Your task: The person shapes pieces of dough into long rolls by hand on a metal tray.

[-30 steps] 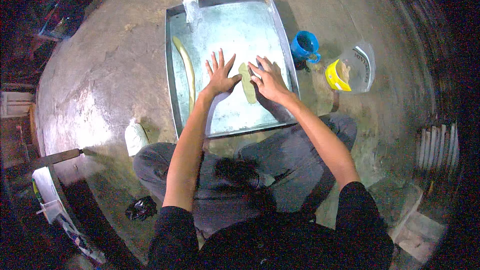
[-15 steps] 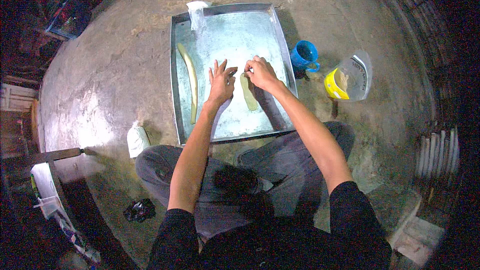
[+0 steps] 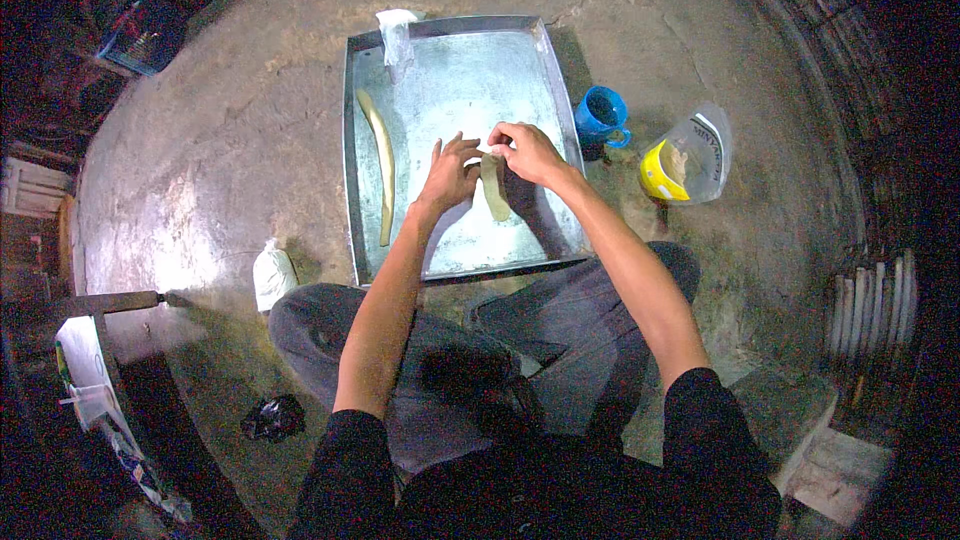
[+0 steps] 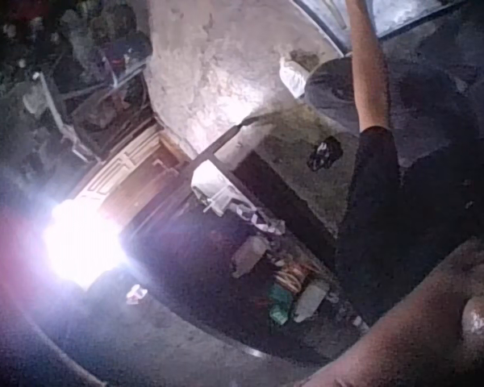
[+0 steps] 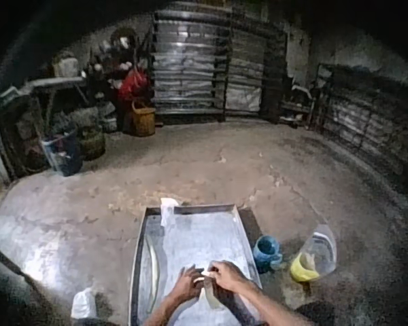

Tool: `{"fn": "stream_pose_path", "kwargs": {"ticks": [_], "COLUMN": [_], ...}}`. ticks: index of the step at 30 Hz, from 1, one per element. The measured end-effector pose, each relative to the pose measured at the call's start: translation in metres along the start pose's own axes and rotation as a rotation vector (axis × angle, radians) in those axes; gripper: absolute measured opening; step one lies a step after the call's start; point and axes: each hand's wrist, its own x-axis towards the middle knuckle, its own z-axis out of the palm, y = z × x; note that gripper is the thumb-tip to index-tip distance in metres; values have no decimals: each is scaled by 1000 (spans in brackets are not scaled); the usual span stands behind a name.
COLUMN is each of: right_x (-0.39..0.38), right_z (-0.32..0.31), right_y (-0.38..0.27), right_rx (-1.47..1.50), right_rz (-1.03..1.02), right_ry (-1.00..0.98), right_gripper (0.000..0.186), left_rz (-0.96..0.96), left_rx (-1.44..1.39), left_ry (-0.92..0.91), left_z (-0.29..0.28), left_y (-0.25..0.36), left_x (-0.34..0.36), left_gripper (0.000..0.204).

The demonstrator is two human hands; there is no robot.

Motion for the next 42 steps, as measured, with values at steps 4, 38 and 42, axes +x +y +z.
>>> {"fn": "stream_pose_path", "kwargs": {"ticks": [4, 38, 42], "right_x": [-11, -41, -44], "right_z": [4, 33, 34], "right_y": [4, 25, 29], "right_rx": [-31, -78, -101], "right_rz": [-78, -152, -127], "right_ry": [40, 99, 112], "right_gripper": [14, 31, 28], "left_rz": [19, 143, 173], "left_rx": [27, 50, 74], "left_ry": [45, 120, 135], "left_z": [1, -3, -2], "left_y": [4, 10, 15], "left_x": [-1, -16, -14], "left_gripper": [29, 19, 20]}}
